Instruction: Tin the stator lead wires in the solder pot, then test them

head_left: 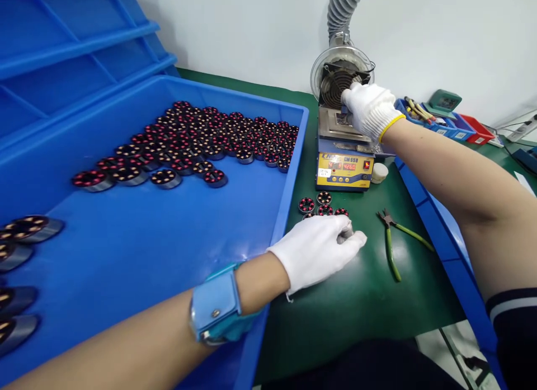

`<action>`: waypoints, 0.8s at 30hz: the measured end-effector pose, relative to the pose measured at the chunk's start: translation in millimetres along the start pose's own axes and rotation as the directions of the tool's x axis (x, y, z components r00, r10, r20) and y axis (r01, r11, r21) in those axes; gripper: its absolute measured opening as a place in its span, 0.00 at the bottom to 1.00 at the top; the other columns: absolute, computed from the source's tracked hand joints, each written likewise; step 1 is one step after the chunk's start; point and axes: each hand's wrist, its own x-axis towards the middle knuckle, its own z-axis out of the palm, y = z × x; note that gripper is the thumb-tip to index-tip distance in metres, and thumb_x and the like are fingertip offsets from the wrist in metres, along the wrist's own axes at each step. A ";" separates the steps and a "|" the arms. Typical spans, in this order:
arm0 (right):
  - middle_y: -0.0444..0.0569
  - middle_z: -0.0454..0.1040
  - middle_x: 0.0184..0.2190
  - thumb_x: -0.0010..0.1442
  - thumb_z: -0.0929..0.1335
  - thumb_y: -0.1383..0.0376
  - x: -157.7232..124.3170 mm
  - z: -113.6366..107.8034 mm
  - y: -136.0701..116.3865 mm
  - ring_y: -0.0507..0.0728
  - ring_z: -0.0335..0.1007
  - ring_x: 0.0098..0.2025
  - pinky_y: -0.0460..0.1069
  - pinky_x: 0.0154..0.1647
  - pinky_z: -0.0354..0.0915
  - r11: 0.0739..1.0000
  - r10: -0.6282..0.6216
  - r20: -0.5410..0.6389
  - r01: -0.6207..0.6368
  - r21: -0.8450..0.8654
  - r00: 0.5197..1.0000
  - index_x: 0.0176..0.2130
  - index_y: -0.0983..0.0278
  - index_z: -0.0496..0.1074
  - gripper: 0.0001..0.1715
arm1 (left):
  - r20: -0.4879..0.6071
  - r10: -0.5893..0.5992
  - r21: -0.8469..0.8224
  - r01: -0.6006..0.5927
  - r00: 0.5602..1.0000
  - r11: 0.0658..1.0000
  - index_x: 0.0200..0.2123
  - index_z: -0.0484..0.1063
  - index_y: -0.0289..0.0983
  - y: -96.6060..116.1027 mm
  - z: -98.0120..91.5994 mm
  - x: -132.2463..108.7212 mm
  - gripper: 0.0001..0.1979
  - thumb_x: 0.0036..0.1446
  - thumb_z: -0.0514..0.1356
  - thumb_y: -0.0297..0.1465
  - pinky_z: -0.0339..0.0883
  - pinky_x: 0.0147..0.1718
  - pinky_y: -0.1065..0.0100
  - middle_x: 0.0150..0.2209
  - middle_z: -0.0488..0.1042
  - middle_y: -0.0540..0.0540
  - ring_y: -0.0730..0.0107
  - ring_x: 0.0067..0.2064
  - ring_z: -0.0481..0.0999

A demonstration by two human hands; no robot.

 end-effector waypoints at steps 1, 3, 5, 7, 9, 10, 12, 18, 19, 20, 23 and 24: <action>0.61 0.70 0.52 0.61 0.67 0.67 0.0 -0.3 -0.8 0.74 0.69 0.50 0.64 0.44 0.68 1.000 0.002 0.004 -0.002 -0.002 1.000 0.55 0.66 0.69 0.22 | 0.002 0.000 0.003 0.000 1.000 1.000 0.26 0.69 0.39 0.1 0.2 0.1 0.18 0.61 0.53 0.45 0.52 0.26 0.66 0.25 0.74 0.51 0.68 0.27 0.71; 0.61 0.70 0.52 0.61 0.67 0.67 0.1 -0.8 -2.0 0.74 0.70 0.50 0.64 0.44 0.68 1.000 0.007 0.000 -0.007 -0.001 1.000 0.54 0.66 0.69 0.21 | 0.005 0.002 0.009 -0.002 1.000 1.000 0.26 0.69 0.39 0.2 0.3 0.2 0.18 0.61 0.53 0.44 0.52 0.26 0.66 0.24 0.73 0.51 0.68 0.27 0.71; 0.61 0.70 0.52 0.60 0.68 0.68 0.5 -0.6 -2.8 0.73 0.69 0.51 0.64 0.46 0.68 1.000 0.008 -0.005 -0.008 0.013 1.000 0.54 0.65 0.70 0.22 | 0.005 0.002 0.009 -0.002 1.000 1.000 0.26 0.69 0.39 0.2 0.3 0.0 0.17 0.61 0.54 0.44 0.52 0.26 0.66 0.24 0.73 0.51 0.68 0.27 0.71; 0.60 0.70 0.52 0.60 0.69 0.69 0.9 0.7 -3.6 0.73 0.69 0.51 0.65 0.47 0.67 0.999 0.020 -0.006 -0.019 0.037 1.000 0.54 0.64 0.70 0.22 | 0.003 0.005 0.003 -0.005 1.000 1.000 0.25 0.69 0.39 0.0 0.3 -0.2 0.18 0.60 0.54 0.44 0.52 0.26 0.66 0.24 0.73 0.50 0.68 0.26 0.71; 0.60 0.70 0.52 0.59 0.70 0.70 1.1 2.2 -4.0 0.74 0.69 0.52 0.66 0.49 0.66 0.998 0.024 -0.018 -0.023 0.066 1.000 0.54 0.64 0.71 0.22 | 0.002 0.012 -0.006 -0.012 1.000 1.000 0.25 0.68 0.39 -0.3 0.2 -0.6 0.18 0.61 0.53 0.45 0.51 0.26 0.66 0.24 0.73 0.50 0.68 0.26 0.70; 0.61 0.70 0.52 0.58 0.70 0.71 1.0 2.7 -3.7 0.75 0.69 0.52 0.67 0.49 0.65 0.996 0.024 -0.028 -0.022 0.082 0.999 0.53 0.65 0.71 0.22 | 0.001 0.017 -0.010 -0.017 1.000 1.000 0.25 0.68 0.39 -0.6 0.1 -0.7 0.19 0.61 0.53 0.45 0.51 0.26 0.66 0.24 0.72 0.50 0.67 0.26 0.70; 0.62 0.70 0.52 0.58 0.71 0.71 0.6 2.1 -1.6 0.75 0.68 0.52 0.68 0.50 0.63 0.992 0.022 -0.051 -0.016 0.124 0.998 0.52 0.67 0.72 0.21 | -0.002 0.020 -0.014 -0.020 1.000 1.000 0.24 0.67 0.39 -0.9 0.0 -0.9 0.19 0.60 0.53 0.46 0.51 0.26 0.66 0.23 0.72 0.50 0.67 0.25 0.70; 0.58 0.73 0.48 0.60 0.70 0.62 -5.8 -8.1 16.4 0.67 0.69 0.51 0.64 0.52 0.61 0.935 0.129 -0.160 -0.066 0.349 0.979 0.48 0.68 0.73 0.18 | -0.010 0.019 -0.028 -0.020 1.000 0.999 0.25 0.69 0.39 -0.3 0.3 -1.4 0.18 0.60 0.54 0.45 0.53 0.26 0.67 0.24 0.74 0.49 0.66 0.26 0.71; 0.55 0.74 0.46 0.60 0.70 0.60 -8.7 -9.0 19.4 0.65 0.70 0.49 0.62 0.51 0.62 0.907 0.178 -0.169 -0.094 0.411 0.969 0.47 0.66 0.74 0.17 | -0.013 0.017 -0.038 -0.017 1.000 0.999 0.26 0.70 0.39 -0.4 0.6 -1.3 0.18 0.60 0.54 0.44 0.53 0.27 0.67 0.25 0.74 0.49 0.66 0.27 0.72; 0.53 0.76 0.43 0.59 0.70 0.59 -12.4 -9.2 21.9 0.63 0.71 0.47 0.60 0.50 0.63 0.875 0.222 -0.173 -0.118 0.470 0.960 0.45 0.65 0.75 0.17 | -0.021 0.014 -0.053 -0.015 1.000 0.998 0.26 0.71 0.39 -0.6 0.8 -1.2 0.17 0.60 0.54 0.44 0.55 0.27 0.67 0.25 0.75 0.49 0.65 0.28 0.73; 0.48 0.77 0.34 0.57 0.71 0.56 -27.4 -5.3 24.9 0.57 0.72 0.40 0.55 0.47 0.67 0.756 0.284 -0.162 -0.117 0.644 0.945 0.41 0.64 0.77 0.16 | -0.076 0.001 -0.175 -0.014 0.997 0.984 0.30 0.73 0.39 -2.4 0.4 -0.1 0.15 0.59 0.56 0.43 0.60 0.30 0.67 0.28 0.77 0.49 0.65 0.31 0.75; 0.48 0.77 0.32 0.56 0.72 0.56 -33.2 -2.8 24.2 0.56 0.72 0.37 0.55 0.45 0.68 0.707 0.275 -0.150 -0.094 0.701 0.950 0.40 0.64 0.77 0.16 | -0.100 -0.013 -0.244 -0.012 0.995 0.970 0.31 0.73 0.39 -3.1 -0.2 0.7 0.14 0.59 0.57 0.43 0.61 0.31 0.67 0.29 0.77 0.49 0.65 0.31 0.75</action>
